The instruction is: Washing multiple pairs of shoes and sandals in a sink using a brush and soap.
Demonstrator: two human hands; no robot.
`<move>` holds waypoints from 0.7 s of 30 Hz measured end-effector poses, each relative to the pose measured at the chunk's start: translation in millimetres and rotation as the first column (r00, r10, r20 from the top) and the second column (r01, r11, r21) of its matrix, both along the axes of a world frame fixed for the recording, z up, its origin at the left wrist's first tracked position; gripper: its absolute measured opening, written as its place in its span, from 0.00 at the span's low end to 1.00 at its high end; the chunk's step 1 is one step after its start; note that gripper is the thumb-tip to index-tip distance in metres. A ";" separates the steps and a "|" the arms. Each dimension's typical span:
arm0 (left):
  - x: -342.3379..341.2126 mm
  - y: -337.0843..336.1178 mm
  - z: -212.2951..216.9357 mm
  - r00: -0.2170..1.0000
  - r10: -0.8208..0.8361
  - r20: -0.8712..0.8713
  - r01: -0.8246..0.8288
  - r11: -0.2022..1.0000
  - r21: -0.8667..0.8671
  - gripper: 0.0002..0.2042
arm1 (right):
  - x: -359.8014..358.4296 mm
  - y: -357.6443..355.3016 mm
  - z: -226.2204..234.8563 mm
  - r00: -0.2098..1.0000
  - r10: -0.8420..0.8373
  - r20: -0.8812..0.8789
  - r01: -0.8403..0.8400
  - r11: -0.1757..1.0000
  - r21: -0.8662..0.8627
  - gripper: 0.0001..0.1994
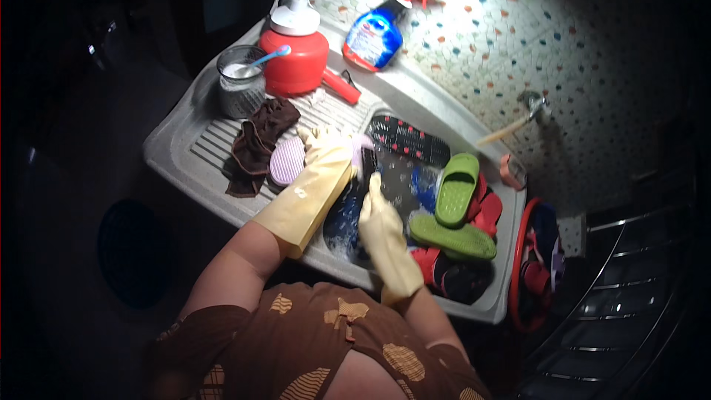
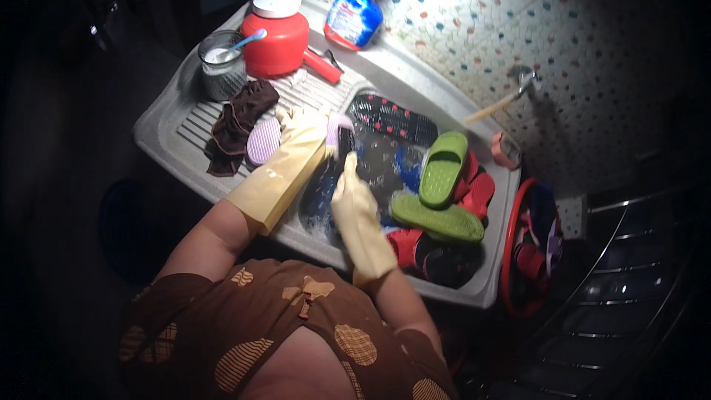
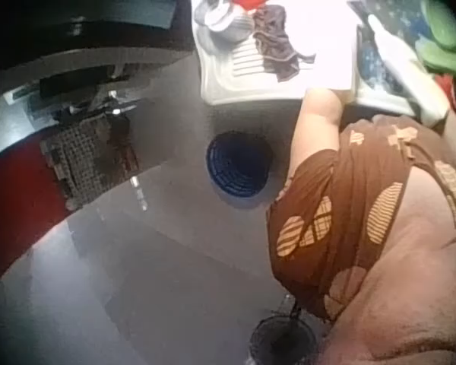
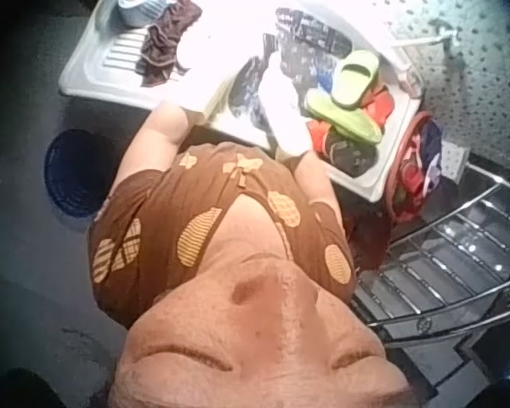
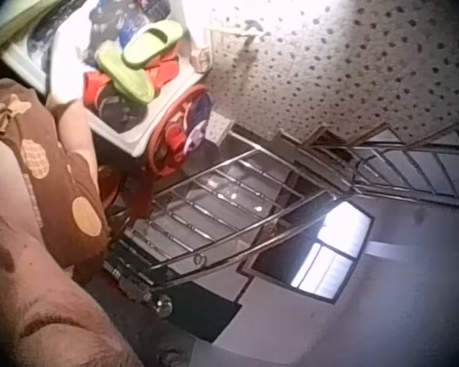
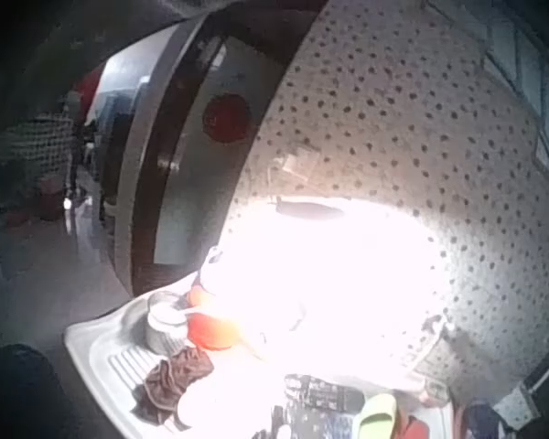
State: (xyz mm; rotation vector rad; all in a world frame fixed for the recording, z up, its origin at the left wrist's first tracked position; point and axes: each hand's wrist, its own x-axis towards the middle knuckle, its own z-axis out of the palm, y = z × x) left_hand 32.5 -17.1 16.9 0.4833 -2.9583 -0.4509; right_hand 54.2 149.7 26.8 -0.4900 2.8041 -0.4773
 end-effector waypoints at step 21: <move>-2.2 0.1 -9.9 1.000 0.018 -0.023 -0.020 0.998 -0.058 0.39 | -18.9 -17.8 -2.3 0.998 0.014 0.066 -0.014 1.000 0.001 0.24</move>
